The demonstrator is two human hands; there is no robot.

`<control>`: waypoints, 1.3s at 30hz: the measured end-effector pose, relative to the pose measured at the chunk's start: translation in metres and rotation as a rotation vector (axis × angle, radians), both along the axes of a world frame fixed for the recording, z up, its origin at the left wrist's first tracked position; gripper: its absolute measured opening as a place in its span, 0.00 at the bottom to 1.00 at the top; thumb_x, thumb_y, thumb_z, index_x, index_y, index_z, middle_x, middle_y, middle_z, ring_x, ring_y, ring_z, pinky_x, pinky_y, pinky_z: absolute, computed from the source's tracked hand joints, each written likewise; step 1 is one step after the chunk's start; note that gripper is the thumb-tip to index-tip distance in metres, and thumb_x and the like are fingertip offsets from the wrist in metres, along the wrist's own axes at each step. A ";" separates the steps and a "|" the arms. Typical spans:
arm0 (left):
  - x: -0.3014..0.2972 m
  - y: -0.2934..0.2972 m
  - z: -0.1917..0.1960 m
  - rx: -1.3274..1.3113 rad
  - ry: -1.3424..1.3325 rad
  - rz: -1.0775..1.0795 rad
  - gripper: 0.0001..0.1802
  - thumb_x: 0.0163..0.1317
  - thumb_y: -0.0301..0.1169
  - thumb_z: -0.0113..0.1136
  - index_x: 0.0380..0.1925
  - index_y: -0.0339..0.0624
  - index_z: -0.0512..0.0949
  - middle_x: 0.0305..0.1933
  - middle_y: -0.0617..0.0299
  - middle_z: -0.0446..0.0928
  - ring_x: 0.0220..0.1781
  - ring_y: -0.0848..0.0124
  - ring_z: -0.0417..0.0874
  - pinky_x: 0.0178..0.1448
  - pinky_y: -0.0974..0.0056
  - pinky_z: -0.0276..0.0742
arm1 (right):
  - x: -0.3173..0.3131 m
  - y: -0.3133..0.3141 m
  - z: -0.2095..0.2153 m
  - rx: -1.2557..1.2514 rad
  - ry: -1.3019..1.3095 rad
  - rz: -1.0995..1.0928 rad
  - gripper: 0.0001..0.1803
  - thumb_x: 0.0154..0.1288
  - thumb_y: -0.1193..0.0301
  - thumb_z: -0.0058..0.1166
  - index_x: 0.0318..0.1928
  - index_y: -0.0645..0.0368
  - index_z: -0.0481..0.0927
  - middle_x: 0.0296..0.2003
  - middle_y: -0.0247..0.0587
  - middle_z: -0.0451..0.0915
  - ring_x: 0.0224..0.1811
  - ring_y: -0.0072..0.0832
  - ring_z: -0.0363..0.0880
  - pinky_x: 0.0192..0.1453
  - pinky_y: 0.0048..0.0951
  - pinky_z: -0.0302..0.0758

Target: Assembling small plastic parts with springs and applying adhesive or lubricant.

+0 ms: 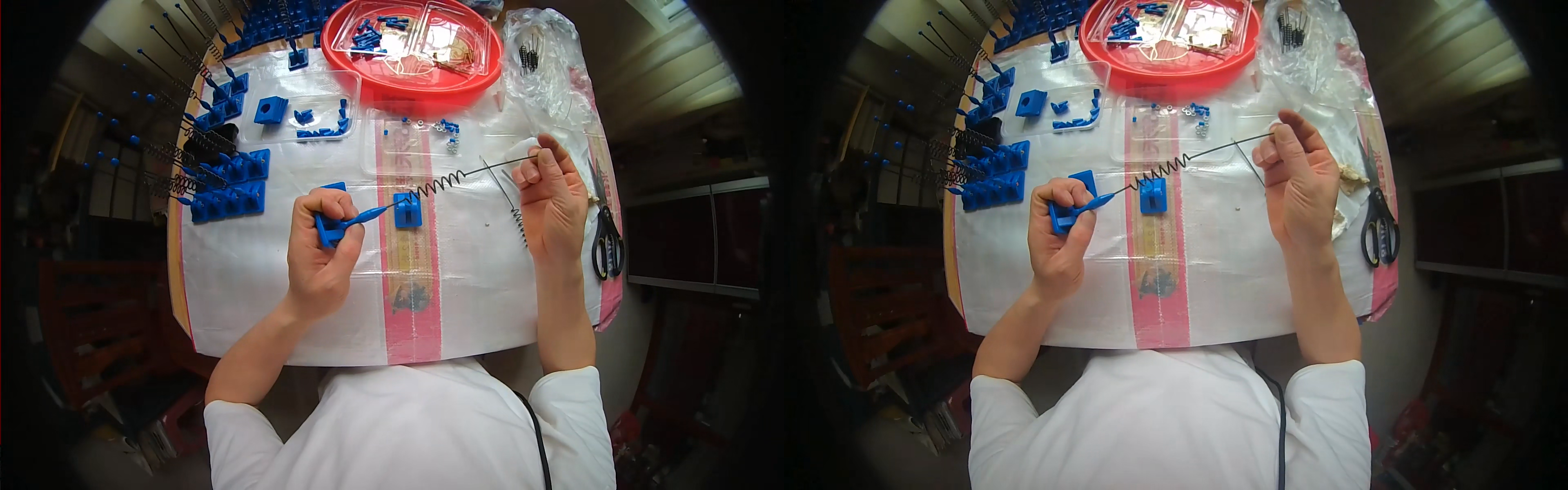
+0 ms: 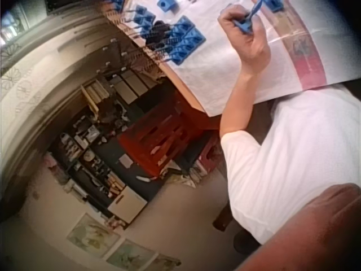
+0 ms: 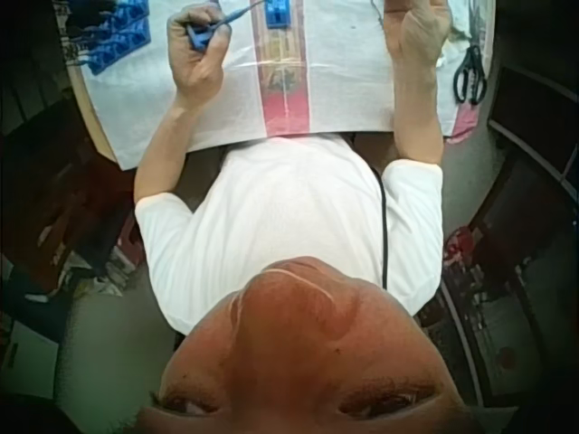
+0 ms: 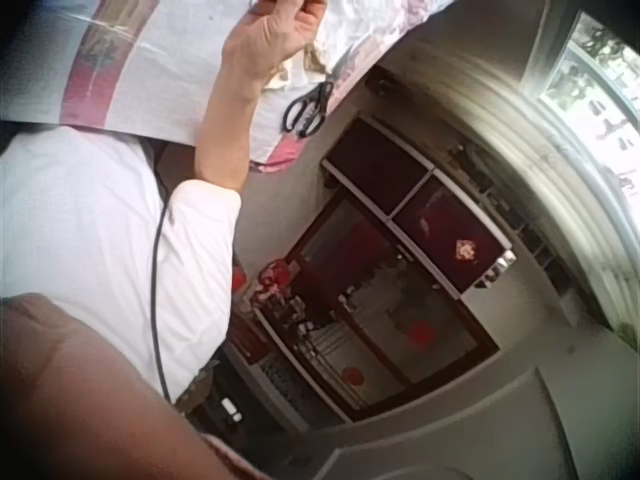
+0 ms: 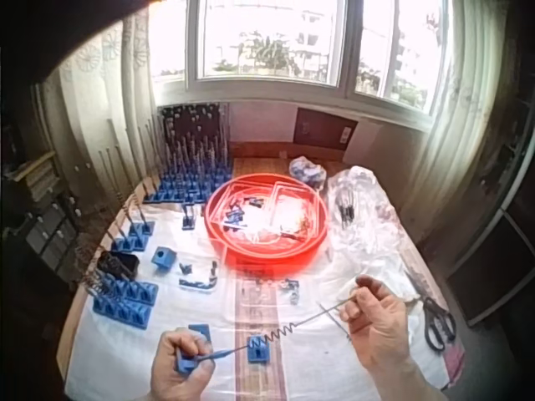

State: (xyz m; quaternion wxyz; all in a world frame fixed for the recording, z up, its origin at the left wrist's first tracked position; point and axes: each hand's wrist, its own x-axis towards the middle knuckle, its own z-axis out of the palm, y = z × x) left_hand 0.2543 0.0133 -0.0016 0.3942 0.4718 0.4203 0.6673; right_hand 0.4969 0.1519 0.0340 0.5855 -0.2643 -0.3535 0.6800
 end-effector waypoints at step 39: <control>-0.005 -0.005 0.011 -0.284 -0.222 -0.319 0.14 0.68 0.21 0.55 0.53 0.36 0.72 0.35 0.68 0.72 0.36 0.84 0.73 0.42 0.75 0.70 | -0.336 0.132 0.117 1.090 -1.004 -0.125 0.10 0.61 0.70 0.57 0.35 0.66 0.83 0.35 0.61 0.82 0.42 0.54 0.82 0.49 0.47 0.78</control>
